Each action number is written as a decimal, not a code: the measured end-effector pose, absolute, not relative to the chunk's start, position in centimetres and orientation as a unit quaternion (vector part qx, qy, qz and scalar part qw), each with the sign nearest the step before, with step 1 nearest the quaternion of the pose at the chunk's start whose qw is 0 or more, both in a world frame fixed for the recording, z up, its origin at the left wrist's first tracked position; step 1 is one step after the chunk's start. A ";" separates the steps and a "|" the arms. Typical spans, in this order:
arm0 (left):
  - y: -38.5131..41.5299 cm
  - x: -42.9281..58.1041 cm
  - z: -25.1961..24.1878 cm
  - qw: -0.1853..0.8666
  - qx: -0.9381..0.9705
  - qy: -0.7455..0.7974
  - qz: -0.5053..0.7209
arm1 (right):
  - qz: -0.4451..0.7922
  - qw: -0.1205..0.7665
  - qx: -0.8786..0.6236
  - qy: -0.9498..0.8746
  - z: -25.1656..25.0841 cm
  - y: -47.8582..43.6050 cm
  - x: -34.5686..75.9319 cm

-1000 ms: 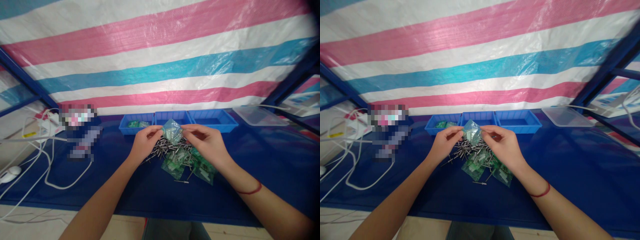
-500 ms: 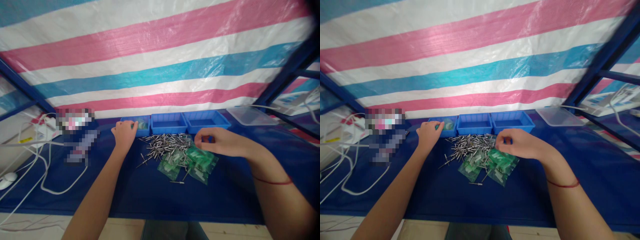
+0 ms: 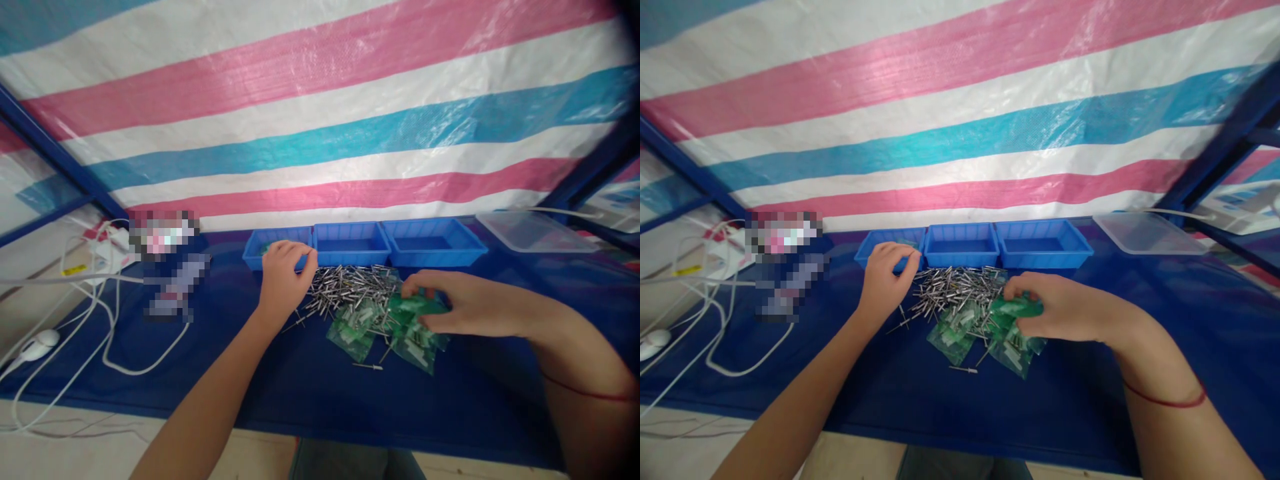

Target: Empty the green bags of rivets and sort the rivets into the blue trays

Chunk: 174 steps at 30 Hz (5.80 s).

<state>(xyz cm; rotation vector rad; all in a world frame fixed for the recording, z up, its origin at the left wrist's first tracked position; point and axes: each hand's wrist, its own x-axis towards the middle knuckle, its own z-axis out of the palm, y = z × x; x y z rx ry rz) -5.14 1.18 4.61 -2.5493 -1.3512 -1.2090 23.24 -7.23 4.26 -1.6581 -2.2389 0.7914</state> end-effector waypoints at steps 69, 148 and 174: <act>-0.1 -3.7 2.6 -0.473 -0.695 -0.370 -0.397 | 0.415 0.539 -0.495 -0.541 3.6 -5.9 16.6; -1.8 -4.3 4.4 -0.394 -0.820 -0.326 -0.258 | 0.332 0.548 -0.528 -0.557 3.1 -6.8 16.3; -0.9 -4.0 3.4 -0.474 -0.731 -0.377 -0.316 | 0.344 0.523 -0.529 -0.572 2.6 -6.6 16.3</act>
